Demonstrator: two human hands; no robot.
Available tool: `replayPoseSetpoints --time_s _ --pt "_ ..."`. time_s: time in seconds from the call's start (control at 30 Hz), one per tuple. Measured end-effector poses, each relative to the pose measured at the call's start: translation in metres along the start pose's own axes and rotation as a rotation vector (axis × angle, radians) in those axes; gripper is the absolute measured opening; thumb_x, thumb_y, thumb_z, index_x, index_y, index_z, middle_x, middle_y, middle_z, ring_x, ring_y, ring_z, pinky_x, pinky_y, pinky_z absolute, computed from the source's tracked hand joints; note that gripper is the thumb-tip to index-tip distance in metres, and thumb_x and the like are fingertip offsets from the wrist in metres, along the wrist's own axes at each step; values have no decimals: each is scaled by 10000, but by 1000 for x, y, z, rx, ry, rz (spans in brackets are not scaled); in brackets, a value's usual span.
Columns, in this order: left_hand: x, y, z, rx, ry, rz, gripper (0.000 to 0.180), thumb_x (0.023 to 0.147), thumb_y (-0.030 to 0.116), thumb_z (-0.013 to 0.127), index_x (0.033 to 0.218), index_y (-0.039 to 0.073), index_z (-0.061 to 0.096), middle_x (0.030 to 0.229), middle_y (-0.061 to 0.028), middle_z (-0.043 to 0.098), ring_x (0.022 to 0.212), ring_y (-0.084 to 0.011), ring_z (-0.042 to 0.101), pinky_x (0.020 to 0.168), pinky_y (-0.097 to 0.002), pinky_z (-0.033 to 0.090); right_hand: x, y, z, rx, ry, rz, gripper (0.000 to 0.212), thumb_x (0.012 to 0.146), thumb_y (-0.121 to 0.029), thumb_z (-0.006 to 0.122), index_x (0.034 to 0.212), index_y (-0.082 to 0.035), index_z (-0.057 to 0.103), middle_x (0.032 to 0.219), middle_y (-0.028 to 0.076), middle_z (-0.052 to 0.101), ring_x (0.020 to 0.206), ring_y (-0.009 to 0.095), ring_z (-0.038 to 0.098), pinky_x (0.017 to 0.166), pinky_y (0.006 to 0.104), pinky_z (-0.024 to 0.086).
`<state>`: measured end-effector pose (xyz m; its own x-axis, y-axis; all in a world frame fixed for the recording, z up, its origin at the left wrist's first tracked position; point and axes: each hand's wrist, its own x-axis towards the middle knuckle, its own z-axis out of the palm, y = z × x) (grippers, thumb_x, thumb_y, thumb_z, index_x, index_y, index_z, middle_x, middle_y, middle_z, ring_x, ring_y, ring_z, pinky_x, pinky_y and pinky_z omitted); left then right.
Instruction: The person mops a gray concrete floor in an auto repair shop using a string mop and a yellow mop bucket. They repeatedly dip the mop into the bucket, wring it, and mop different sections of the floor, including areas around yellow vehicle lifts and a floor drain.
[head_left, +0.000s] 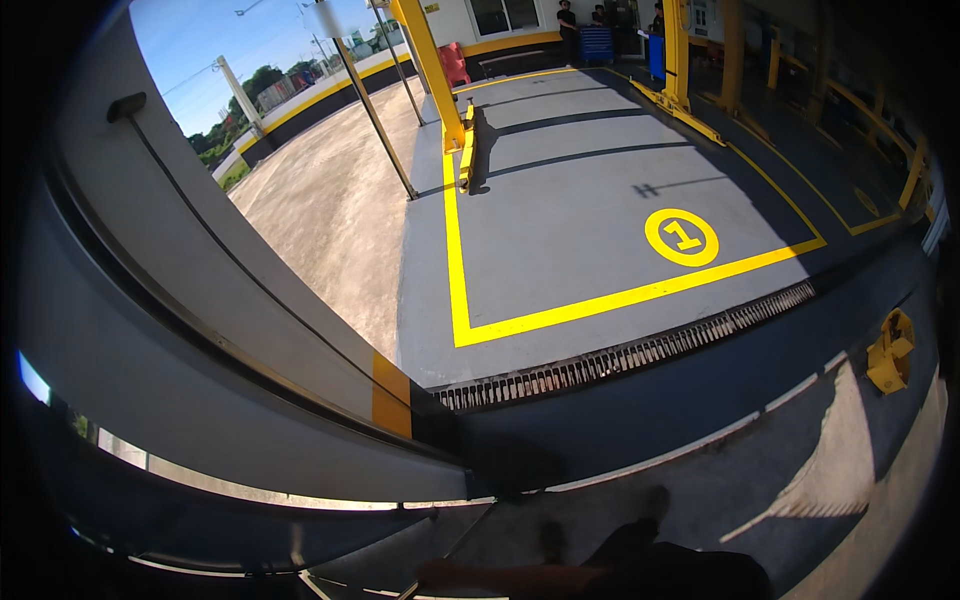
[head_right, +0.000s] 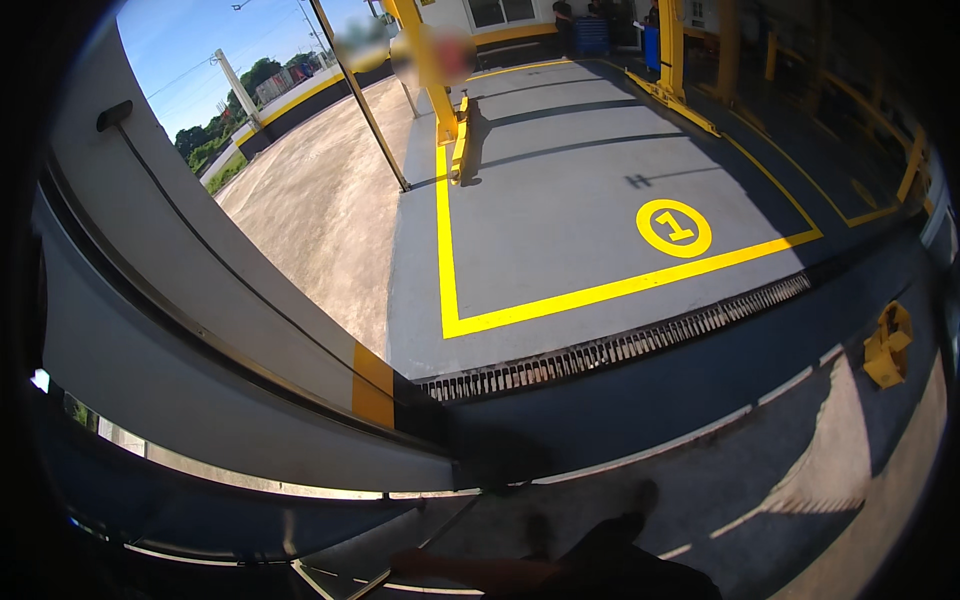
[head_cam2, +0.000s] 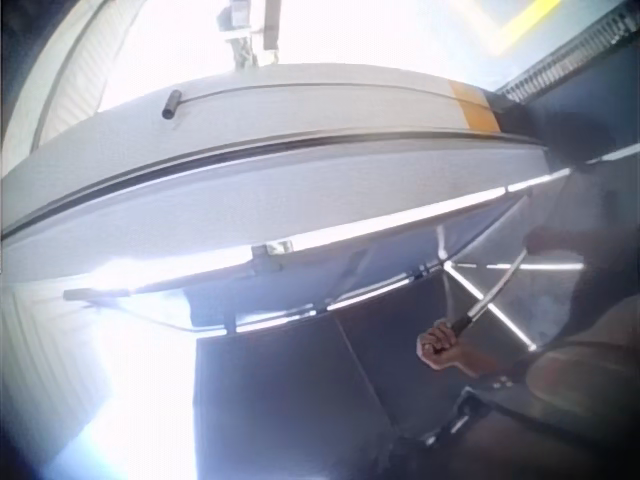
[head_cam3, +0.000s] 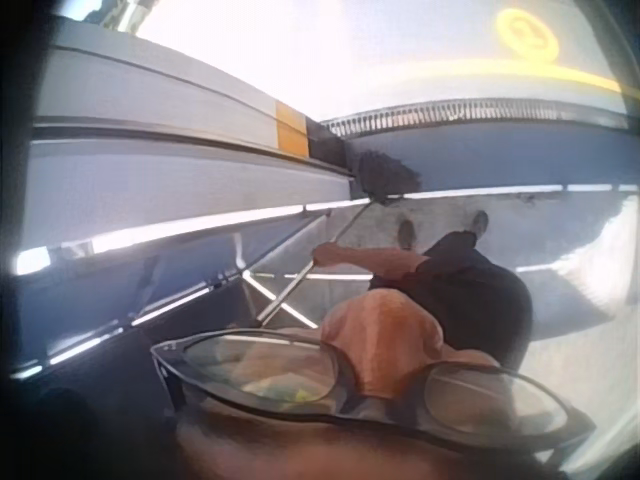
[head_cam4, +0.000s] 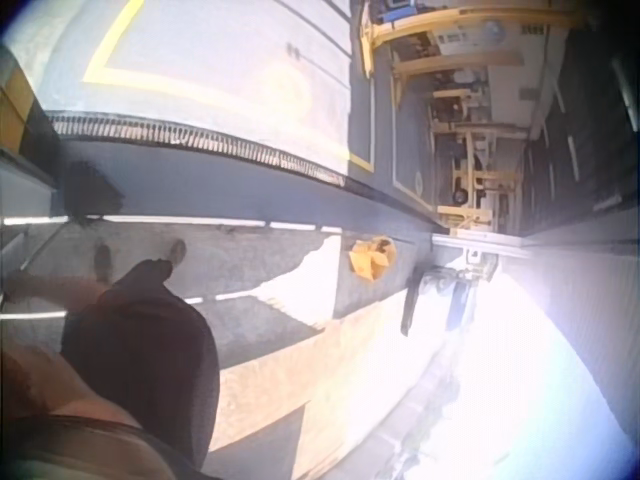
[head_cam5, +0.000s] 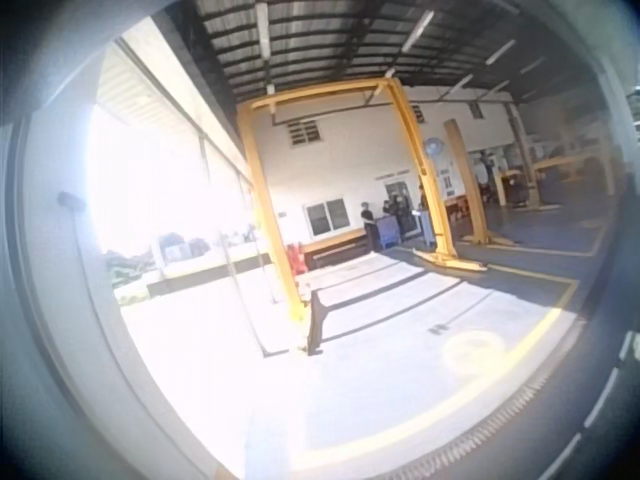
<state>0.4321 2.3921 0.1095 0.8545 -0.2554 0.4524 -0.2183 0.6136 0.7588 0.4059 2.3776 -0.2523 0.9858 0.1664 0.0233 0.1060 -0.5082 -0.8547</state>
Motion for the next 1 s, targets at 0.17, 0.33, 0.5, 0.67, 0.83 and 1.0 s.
replayPoseSetpoints --time_s 0.17,0.33,0.5,0.67,0.83,1.0 --pt "-14 3 -5 216 309 128 341 991 321 505 699 153 451 536 10 367 426 -108 327 457 -283 309 23 -48 -23 -12 -97 48 318 941 -344 660 1026 -44 729 1030 197 752 969 426 741 816 539 597" --pt "-45 -21 12 231 501 66 323 985 319 516 708 169 444 543 17 359 421 -93 320 431 -266 303 -37 -8 -82 -68 -141 187 262 923 -279 646 952 -37 743 1005 195 758 966 417 749 828 537 602" --pt "-80 -72 52 177 616 -71 302 976 316 531 719 189 435 552 27 349 415 -73 311 398 -243 296 -173 123 -161 -210 226 251 227 884 -256 652 938 -56 746 957 195 758 937 393 755 800 526 588" --pt "-156 -209 159 166 809 -142 312 1013 298 468 783 91 508 515 14 363 425 -120 344 526 -293 356 -387 231 -269 -432 503 542 280 794 -375 784 804 -98 740 837 149 727 882 384 719 770 516 572" --pt "-238 -302 393 -271 -223 -426 323 910 175 496 627 146 345 510 8 322 440 -104 304 424 -297 282 -569 225 -417 -285 861 646 238 790 -298 828 809 -110 683 881 107 706 936 342 691 870 490 554" --pt "-374 -367 623 -342 -865 -539 117 910 41 411 834 16 496 904 -125 601 850 -231 572 865 -372 480 -684 90 -518 -470 1612 462 245 886 -267 751 956 -75 617 975 133 654 977 303 663 862 435 551"
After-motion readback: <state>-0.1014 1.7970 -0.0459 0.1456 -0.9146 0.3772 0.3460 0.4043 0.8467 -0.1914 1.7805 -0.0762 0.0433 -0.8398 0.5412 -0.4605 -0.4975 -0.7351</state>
